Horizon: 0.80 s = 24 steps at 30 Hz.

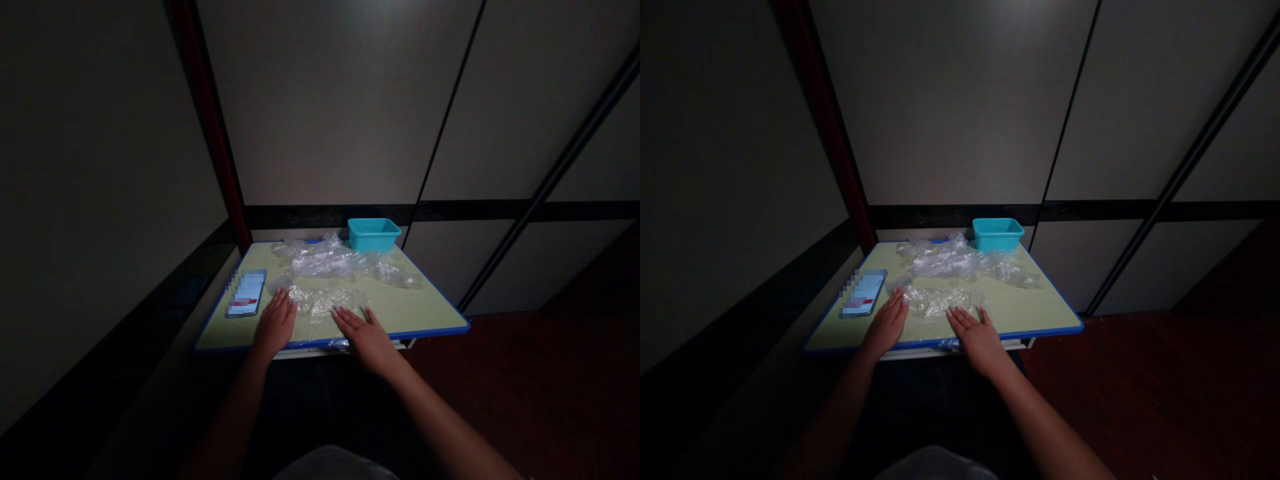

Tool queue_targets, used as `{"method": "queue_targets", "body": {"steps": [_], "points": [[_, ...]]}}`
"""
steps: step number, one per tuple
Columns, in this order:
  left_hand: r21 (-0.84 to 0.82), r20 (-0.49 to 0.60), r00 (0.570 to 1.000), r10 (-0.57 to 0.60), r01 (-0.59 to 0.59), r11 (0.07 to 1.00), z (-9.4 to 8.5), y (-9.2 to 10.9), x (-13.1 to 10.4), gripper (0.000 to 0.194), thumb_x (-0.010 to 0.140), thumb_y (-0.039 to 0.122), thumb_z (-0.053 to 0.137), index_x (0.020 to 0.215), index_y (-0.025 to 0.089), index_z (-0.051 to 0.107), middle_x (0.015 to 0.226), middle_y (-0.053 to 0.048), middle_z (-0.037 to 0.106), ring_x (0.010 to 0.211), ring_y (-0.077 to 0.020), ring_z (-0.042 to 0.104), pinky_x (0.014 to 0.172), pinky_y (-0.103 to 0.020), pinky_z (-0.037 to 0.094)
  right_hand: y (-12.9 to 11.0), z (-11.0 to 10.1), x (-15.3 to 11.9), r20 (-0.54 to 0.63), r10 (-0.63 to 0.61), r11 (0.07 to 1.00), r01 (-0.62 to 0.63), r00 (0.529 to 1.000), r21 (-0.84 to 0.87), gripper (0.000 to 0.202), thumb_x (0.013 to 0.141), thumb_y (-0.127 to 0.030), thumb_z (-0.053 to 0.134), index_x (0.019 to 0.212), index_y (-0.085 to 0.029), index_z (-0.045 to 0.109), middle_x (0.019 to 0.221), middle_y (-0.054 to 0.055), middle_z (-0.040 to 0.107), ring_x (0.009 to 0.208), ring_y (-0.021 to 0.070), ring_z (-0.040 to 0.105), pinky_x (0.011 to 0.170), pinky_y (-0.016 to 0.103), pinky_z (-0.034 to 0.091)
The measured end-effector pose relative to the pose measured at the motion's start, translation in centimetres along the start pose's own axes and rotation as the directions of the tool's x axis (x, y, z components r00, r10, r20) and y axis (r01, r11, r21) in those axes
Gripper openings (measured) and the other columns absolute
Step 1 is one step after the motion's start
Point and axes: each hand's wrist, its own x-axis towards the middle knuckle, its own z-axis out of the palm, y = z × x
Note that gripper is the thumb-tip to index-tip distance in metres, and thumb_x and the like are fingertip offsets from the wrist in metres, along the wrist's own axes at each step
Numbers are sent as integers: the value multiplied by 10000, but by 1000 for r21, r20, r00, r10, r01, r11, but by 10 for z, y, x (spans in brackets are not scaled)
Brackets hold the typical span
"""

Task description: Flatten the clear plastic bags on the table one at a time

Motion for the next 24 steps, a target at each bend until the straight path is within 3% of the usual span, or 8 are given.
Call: {"method": "queue_targets", "body": {"steps": [4,8,15,17,21,24], "points": [[-27,2,1000,-22,22,999,-2,2,0,475,929,356,322,1296,119,509,1433,-118,423,1357,-201,328,1128,-408,247,-3,-7,-1,44,5,998,-8,999,61,732,814,-161,493,1475,-256,193,1519,61,240,1391,212,234,1113,542,114],[-79,-11,999,-43,42,996,-4,4,-1,476,926,364,312,1278,128,528,1411,-113,455,1341,-194,359,1130,-400,246,-4,-18,-1,72,18,987,-29,997,157,596,899,-261,414,1465,-281,229,1514,52,257,1392,195,231,1115,526,113],[-266,-86,990,-112,85,960,-11,9,-1,494,948,395,250,1188,128,590,1310,-120,560,1265,-207,464,1097,-404,313,13,-45,17,92,47,944,-74,995,321,467,961,-378,294,1402,-255,386,1453,50,390,1332,235,363,1102,562,153],[-313,-123,985,-120,76,947,-14,10,-2,499,950,405,241,1147,130,607,1253,-122,595,1215,-214,508,1077,-408,340,20,-58,27,109,24,938,-60,994,342,457,956,-373,303,1365,-229,449,1421,60,441,1286,258,428,1095,547,193],[-357,-259,956,-136,36,933,-19,12,-3,473,951,407,230,1122,147,587,1175,-119,617,1134,-221,547,1031,-410,386,32,-87,50,173,-18,917,-53,985,395,471,949,-415,313,1174,-144,625,1184,123,650,1036,268,614,921,418,445],[-303,-385,915,-117,-6,953,-22,16,-7,416,938,413,254,1114,178,549,1157,-113,597,1111,-228,541,1008,-403,398,42,-104,68,194,33,923,-104,980,370,489,926,-498,362,983,-147,698,981,117,715,890,270,643,842,415,480]]}}
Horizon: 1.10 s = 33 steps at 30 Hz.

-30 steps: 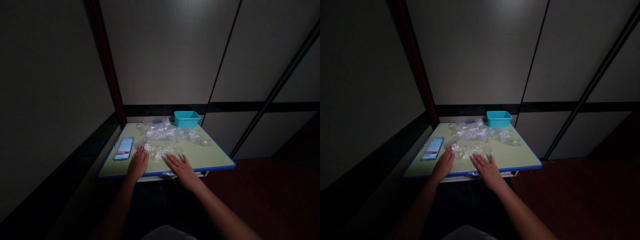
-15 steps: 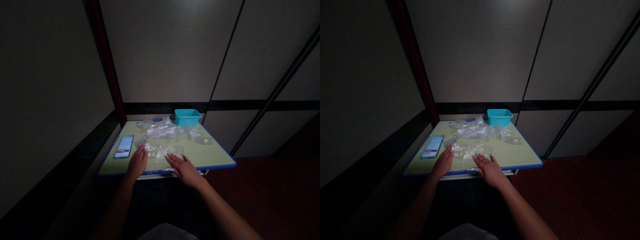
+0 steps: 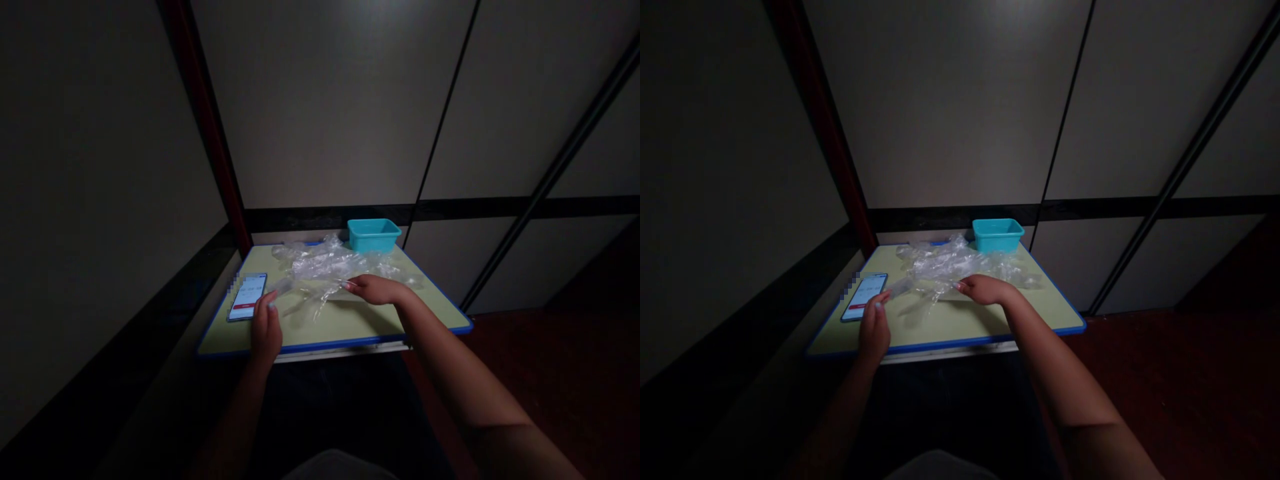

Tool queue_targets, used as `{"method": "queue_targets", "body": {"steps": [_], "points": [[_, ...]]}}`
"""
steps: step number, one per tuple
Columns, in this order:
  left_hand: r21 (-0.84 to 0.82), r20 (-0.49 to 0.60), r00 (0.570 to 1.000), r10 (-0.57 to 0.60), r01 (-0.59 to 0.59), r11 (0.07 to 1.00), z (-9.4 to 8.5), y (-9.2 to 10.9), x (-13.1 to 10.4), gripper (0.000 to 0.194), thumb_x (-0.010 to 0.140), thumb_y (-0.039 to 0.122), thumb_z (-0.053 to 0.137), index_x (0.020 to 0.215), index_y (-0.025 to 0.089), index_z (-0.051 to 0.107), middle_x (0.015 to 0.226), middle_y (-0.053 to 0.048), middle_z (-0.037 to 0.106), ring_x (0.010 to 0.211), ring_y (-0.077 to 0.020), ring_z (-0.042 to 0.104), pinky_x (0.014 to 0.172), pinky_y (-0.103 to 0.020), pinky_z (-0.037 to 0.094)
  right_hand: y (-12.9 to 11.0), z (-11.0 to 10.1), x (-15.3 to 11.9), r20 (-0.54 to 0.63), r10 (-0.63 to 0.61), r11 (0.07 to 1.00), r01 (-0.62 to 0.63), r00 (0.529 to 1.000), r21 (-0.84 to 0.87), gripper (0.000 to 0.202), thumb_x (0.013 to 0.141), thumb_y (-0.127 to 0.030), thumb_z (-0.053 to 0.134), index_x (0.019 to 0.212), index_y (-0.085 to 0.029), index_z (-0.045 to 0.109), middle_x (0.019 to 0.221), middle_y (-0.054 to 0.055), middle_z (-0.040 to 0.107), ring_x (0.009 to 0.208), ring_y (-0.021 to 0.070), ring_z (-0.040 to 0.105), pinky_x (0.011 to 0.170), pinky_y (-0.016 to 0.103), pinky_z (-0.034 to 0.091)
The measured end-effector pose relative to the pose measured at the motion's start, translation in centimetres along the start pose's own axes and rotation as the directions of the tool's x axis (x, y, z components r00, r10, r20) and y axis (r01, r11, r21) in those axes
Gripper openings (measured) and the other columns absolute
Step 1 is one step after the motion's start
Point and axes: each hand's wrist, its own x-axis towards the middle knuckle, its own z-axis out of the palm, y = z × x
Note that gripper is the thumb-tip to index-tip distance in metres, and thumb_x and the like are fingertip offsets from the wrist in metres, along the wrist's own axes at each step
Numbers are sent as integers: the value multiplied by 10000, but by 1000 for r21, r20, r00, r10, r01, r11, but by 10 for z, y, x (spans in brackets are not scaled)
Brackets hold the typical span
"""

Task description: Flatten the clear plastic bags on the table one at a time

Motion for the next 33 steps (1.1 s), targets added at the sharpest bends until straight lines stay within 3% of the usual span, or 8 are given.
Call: {"method": "queue_targets", "body": {"steps": [4,7,10,13,15,19,24,33], "points": [[-6,-42,992,120,-120,993,2,16,-10,331,908,414,340,1075,198,527,1108,-102,577,1096,-240,527,993,-406,397,9,-21,19,-67,-7,990,16,998,137,454,863,-572,481,936,-191,715,1018,88,712,960,274,628,917,434,450],[-115,-9,997,78,-79,990,10,32,-17,284,897,434,393,990,209,540,1038,-88,587,1046,-233,547,969,-394,411,17,-31,28,-71,-43,946,64,997,319,442,869,-563,484,980,-197,706,1097,81,694,1043,262,610,978,446,417],[-357,83,987,-137,157,921,25,43,-17,286,883,473,451,957,212,543,1013,-70,606,1025,-213,568,951,-367,417,20,-38,30,-4,-121,775,97,993,624,457,877,-549,490,1020,-158,681,1108,107,688,1063,246,614,1011,459,394],[-603,244,873,-423,478,639,43,48,-10,320,821,474,584,998,213,534,1078,-61,617,1076,-199,571,972,-355,395,20,-43,24,32,-177,573,76,984,816,485,913,-522,442,1090,-113,631,1170,160,650,1050,240,629,1017,465,383],[-640,361,799,-480,587,496,54,50,-4,355,803,480,618,1011,200,549,1093,-88,632,1066,-216,594,961,-385,404,21,-44,19,37,-168,489,50,985,871,495,941,-503,377,1148,-108,591,1219,176,617,1041,245,635,994,470,402],[-672,517,739,-432,663,329,72,62,9,365,761,452,687,988,182,595,1074,-122,664,1018,-248,635,914,-407,446,26,-36,14,51,-142,376,7,989,926,490,954,-472,305,1191,-122,553,1200,168,628,1030,254,639,894,451,482],[-746,557,745,-366,643,172,87,78,20,257,709,298,757,897,162,648,1022,-88,698,987,-223,657,950,-354,446,35,-17,14,19,-31,324,-8,999,946,456,928,-468,367,1091,-112,599,1086,164,680,958,255,664,851,445,511],[-690,613,649,-450,718,96,85,63,6,155,807,267,674,859,122,685,847,-99,729,806,-183,700,823,-303,522,47,22,-12,2,68,234,-18,998,972,506,930,-489,260,1144,-149,568,1117,146,668,1073,254,616,923,489,471]]}}
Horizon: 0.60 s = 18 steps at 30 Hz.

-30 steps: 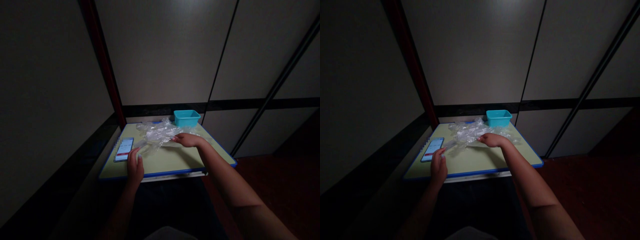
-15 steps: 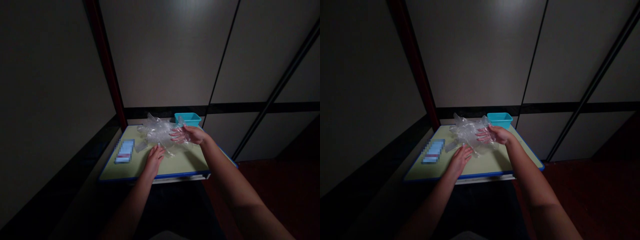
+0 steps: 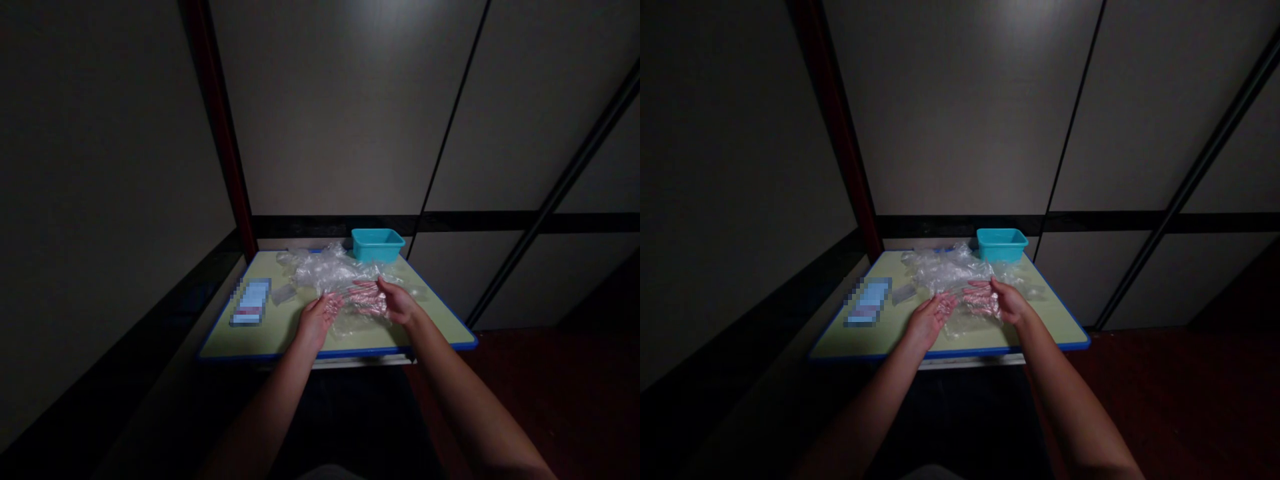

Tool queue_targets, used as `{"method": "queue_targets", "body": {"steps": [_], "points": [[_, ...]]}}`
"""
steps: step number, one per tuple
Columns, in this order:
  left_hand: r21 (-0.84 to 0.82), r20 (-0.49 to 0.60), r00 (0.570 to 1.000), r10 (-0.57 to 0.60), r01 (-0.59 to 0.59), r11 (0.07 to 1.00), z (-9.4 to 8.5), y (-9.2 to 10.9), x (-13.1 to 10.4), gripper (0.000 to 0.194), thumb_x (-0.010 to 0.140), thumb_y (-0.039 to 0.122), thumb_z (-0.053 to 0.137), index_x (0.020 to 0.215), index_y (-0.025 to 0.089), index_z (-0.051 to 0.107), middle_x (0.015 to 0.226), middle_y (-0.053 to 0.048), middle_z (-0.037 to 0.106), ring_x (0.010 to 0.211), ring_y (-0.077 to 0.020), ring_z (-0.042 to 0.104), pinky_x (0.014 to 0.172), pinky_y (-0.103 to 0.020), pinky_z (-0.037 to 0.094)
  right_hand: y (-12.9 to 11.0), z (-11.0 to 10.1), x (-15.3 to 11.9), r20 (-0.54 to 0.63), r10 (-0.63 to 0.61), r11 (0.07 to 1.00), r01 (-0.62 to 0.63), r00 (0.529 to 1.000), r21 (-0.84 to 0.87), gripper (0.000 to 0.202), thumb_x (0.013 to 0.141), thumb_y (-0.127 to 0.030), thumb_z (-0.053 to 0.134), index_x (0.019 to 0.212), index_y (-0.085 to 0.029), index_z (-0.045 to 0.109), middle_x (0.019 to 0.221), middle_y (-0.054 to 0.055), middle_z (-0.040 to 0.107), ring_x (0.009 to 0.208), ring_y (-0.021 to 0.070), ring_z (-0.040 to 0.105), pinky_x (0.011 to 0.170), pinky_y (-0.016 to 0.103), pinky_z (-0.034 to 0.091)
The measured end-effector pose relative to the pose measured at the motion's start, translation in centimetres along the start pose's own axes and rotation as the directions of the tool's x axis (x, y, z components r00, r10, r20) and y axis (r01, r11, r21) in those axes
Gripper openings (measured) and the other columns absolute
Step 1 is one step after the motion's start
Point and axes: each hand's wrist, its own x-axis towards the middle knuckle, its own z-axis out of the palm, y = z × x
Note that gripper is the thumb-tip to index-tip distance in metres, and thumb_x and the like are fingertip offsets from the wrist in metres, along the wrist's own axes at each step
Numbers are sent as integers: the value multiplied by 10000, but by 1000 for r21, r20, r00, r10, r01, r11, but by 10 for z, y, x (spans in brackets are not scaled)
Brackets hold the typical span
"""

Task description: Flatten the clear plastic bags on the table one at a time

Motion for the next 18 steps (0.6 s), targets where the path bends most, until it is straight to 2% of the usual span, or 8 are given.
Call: {"method": "queue_targets", "body": {"steps": [5,8,11,14,18], "points": [[-8,3,998,-69,69,998,1,-2,0,123,795,240,680,859,135,691,835,-74,726,747,-174,698,746,-280,542,17,-1,-11,-2,32,998,-32,999,60,456,919,-475,310,1043,-153,609,1039,146,695,1074,257,617,941,477,471],[-27,5,997,-81,81,996,3,1,4,94,782,187,684,866,146,684,867,-64,723,812,-174,693,811,-281,528,13,1,-15,47,46,997,-48,998,61,436,900,-497,371,1019,-162,625,1044,141,698,1084,256,612,952,460,471],[-51,1,995,-97,97,994,4,4,7,55,825,145,620,844,142,672,903,-75,719,872,-169,684,876,-275,504,8,3,-17,105,64,995,-72,992,69,453,901,-500,375,1072,-161,621,1112,141,678,1138,250,579,977,446,452],[-63,0,992,-125,125,990,3,6,6,160,900,209,528,874,135,668,952,-103,711,898,-178,679,896,-291,496,8,2,-18,159,48,992,-65,986,104,458,908,-481,384,1143,-148,593,1158,145,659,1170,253,555,996,455,429],[-73,0,988,-154,154,985,-2,12,6,315,961,331,408,1022,142,653,1051,-126,688,966,-206,662,902,-327,489,14,-2,-18,172,19,989,-43,985,138,458,912,-457,415,1212,-138,548,1231,150,617,1167,263,555,1012,485,403]]}}
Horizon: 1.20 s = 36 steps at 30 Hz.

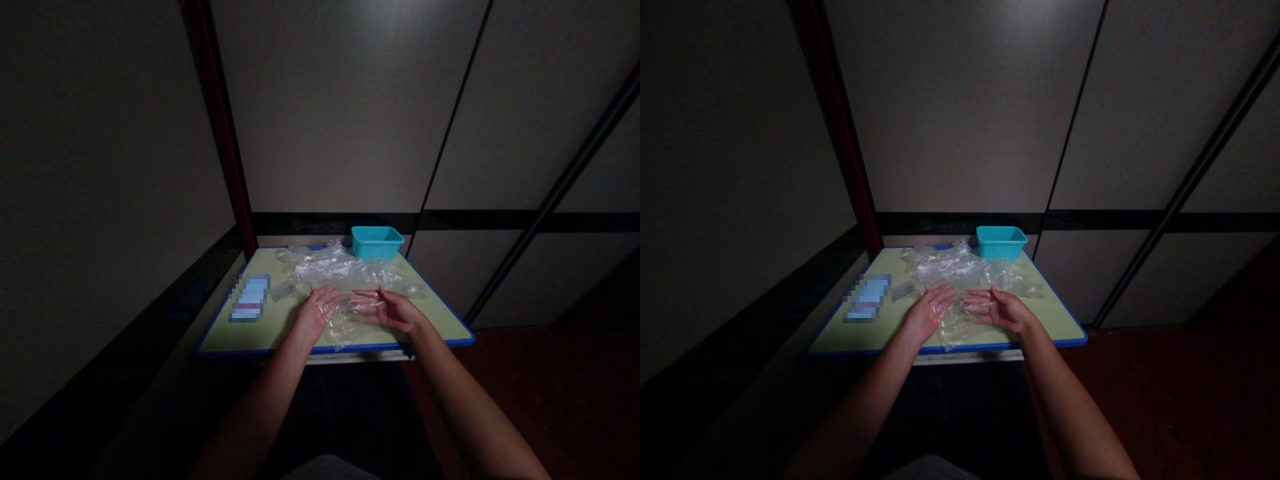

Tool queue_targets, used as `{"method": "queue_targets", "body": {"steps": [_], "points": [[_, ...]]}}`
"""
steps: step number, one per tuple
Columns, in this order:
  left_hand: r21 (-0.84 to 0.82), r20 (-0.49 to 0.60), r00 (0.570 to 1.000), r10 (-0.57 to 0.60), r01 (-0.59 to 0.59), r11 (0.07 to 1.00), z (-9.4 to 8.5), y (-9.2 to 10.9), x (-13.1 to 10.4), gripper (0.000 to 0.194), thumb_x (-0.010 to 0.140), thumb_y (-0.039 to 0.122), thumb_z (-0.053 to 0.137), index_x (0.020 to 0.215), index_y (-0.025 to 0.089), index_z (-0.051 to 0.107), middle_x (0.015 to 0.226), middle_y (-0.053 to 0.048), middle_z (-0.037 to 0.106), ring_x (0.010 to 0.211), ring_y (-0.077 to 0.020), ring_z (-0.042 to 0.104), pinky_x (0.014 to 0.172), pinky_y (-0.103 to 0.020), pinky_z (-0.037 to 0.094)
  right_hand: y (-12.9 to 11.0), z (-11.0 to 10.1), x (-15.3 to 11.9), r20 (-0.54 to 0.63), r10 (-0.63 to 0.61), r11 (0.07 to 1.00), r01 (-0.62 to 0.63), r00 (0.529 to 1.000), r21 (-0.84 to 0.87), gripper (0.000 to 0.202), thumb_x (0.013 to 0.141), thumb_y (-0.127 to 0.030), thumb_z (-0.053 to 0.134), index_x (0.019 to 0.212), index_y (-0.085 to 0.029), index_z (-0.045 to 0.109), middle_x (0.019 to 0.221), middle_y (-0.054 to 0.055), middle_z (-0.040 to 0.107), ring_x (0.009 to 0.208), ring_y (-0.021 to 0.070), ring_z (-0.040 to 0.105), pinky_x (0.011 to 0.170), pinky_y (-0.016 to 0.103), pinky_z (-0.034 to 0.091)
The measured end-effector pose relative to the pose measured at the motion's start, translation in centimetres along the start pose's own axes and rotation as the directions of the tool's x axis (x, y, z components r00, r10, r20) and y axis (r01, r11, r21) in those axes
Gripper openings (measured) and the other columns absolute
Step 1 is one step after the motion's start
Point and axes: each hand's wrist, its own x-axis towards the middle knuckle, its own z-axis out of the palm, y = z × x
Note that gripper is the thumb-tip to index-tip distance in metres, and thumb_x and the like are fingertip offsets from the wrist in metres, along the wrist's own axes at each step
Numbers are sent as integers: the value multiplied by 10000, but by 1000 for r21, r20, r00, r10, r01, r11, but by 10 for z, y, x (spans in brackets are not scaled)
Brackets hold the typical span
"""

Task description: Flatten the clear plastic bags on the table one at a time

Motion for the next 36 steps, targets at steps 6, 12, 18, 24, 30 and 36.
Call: {"method": "queue_targets", "body": {"steps": [6,12,18,24,30,36], "points": [[-45,-12,1000,13,-13,999,0,10,-2,344,980,329,355,1167,177,600,1163,-107,652,960,-180,659,860,-280,490,5,-2,-3,-13,-20,1000,19,1000,-8,474,936,-462,357,1252,-143,508,1382,154,483,1185,262,539,1018,480,397],[-68,-10,1000,-2,2,998,-4,15,-3,371,978,354,337,1215,171,556,1212,-133,625,971,-194,659,839,-295,495,7,-1,-5,-11,-52,998,51,999,-38,504,923,-501,348,1280,-180,499,1431,108,433,1222,271,502,1059,505,333],[-49,-44,999,30,-32,998,-19,23,-3,472,962,437,313,1227,103,514,1167,-218,625,952,-227,671,861,-341,485,-15,-11,-10,-92,-79,984,64,993,-164,542,911,-552,322,1309,-215,468,1454,95,400,1239,267,486,1045,518,344],[-25,-70,984,162,-165,986,-32,27,-5,478,965,465,280,1119,106,554,1036,-200,677,928,-226,680,944,-357,434,-55,-3,-19,-224,-383,798,199,896,-569,664,890,-633,328,1408,-219,362,1467,129,365,1279,277,439,1060,532,307],[-48,-79,955,287,-291,955,-36,25,-9,510,955,499,250,1061,117,571,1012,-194,688,979,-245,667,1000,-407,389,-28,49,-6,26,-414,9,32,910,-999,576,943,-463,325,1452,-196,298,1518,89,254,1394,247,218,1133,482,185],[-15,-111,932,344,-348,937,-40,22,-10,511,935,520,276,1026,134,599,1034,-182,682,1033,-247,642,1012,-427,376,32,76,7,-124,-63,-281,-137,990,-950,564,924,-292,410,1460,-183,272,1527,124,181,1406,301,122,1110,557,139]]}}
